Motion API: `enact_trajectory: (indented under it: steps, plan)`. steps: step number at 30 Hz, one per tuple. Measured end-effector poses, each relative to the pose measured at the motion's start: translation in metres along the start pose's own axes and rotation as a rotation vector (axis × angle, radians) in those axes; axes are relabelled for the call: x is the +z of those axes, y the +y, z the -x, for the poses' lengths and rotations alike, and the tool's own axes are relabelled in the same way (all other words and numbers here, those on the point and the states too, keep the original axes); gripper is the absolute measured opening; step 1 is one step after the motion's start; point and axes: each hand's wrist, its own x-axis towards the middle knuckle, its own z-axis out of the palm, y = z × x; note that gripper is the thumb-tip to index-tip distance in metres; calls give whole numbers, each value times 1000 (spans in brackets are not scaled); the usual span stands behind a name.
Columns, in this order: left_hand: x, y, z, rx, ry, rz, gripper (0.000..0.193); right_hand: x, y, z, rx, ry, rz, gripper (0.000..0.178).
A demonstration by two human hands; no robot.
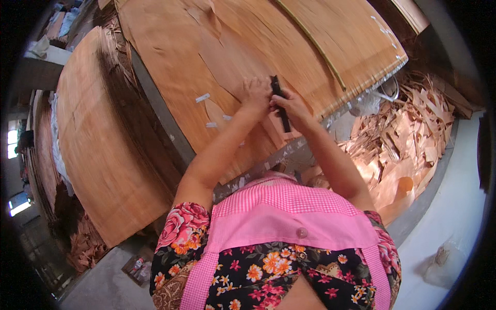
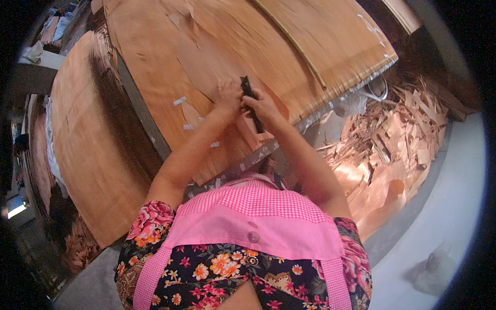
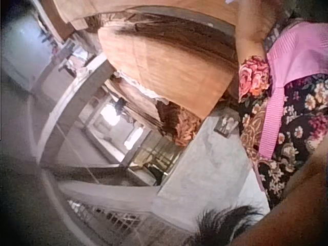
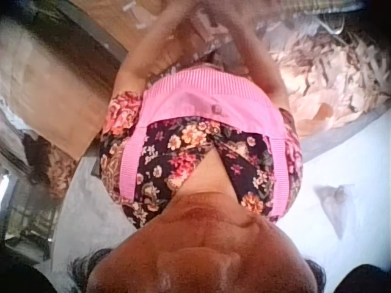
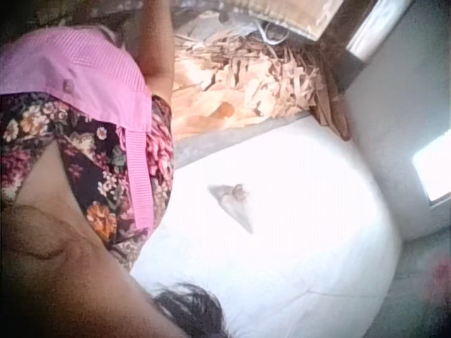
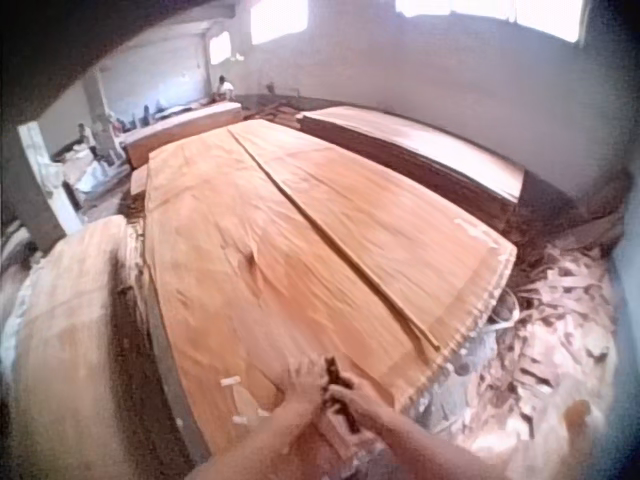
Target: The person uses a utility knife to cut specific shapes out of thin sheets of wood veneer and applies small pieces of white tape to the surface of the wood.
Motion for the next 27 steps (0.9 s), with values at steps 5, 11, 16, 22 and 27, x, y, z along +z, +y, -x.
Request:
enact_trajectory:
  steps: [5, 11, 16, 22, 27]
  plan:
    - [27, -137, -80, -111, 81, 411, 27, 0, 11, -23, 133, 69, -168, 16]
    - [14, -198, -96, 25, 534, 162, 25, 64, -37, -40, -192, 171, 846, 28]
    - [24, -193, -106, 78, 617, 192, 24, 104, -29, -141, -274, 215, 865, 32]
    - [25, -187, -106, 47, 553, 167, 29, 123, -2, -182, -442, 502, 799, 25]
    - [26, -188, -101, 59, 515, 114, 39, 121, -4, -127, -628, 346, 882, 29]
